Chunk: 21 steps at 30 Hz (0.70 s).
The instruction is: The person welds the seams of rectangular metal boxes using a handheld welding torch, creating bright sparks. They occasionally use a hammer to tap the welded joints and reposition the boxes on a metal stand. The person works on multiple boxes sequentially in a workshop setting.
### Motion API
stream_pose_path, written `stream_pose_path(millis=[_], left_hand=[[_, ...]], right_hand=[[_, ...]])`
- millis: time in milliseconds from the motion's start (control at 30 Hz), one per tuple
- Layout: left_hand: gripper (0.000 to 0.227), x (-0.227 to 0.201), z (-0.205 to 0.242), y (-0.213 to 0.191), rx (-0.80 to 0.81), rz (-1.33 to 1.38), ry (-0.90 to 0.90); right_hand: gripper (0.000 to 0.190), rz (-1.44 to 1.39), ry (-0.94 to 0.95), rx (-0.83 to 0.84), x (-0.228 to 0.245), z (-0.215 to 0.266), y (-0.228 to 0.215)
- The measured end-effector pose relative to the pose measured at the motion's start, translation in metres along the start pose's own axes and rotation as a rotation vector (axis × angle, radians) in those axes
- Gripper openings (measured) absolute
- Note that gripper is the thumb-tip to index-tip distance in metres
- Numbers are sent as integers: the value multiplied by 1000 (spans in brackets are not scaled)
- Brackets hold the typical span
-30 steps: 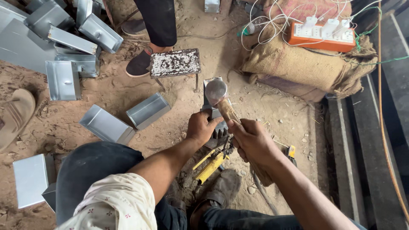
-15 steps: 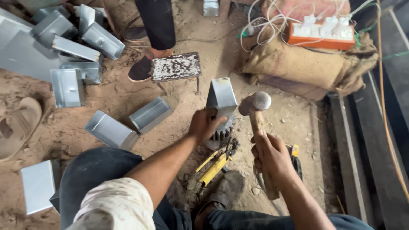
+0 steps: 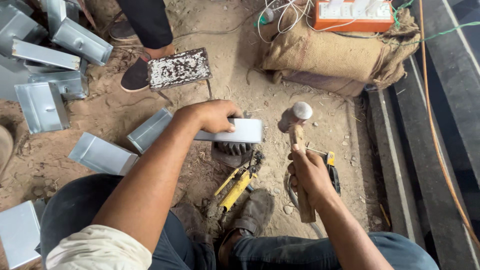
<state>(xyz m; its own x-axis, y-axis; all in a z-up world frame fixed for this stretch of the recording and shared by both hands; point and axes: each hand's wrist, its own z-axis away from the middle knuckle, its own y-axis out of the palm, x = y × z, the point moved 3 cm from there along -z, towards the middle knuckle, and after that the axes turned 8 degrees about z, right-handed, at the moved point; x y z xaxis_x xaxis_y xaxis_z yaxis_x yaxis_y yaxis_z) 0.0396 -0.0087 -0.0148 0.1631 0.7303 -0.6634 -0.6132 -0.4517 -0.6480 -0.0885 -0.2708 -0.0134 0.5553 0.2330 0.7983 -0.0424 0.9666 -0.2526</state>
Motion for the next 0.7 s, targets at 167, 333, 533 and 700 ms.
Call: stream_pose_path(millis=[167, 333, 533, 700], left_hand=[[46, 26, -13, 16, 35, -20, -219], [40, 27, -10, 10, -175, 31, -317], [31, 26, -9, -3, -370, -13, -255], [27, 37, -18, -8, -423, 139, -222]], right_hand=[[38, 30, 12, 57, -5, 5, 7], [40, 104, 17, 71, -10, 6, 15], [37, 23, -88, 141, -8, 9, 25], [37, 55, -222, 202, 23, -5, 44]])
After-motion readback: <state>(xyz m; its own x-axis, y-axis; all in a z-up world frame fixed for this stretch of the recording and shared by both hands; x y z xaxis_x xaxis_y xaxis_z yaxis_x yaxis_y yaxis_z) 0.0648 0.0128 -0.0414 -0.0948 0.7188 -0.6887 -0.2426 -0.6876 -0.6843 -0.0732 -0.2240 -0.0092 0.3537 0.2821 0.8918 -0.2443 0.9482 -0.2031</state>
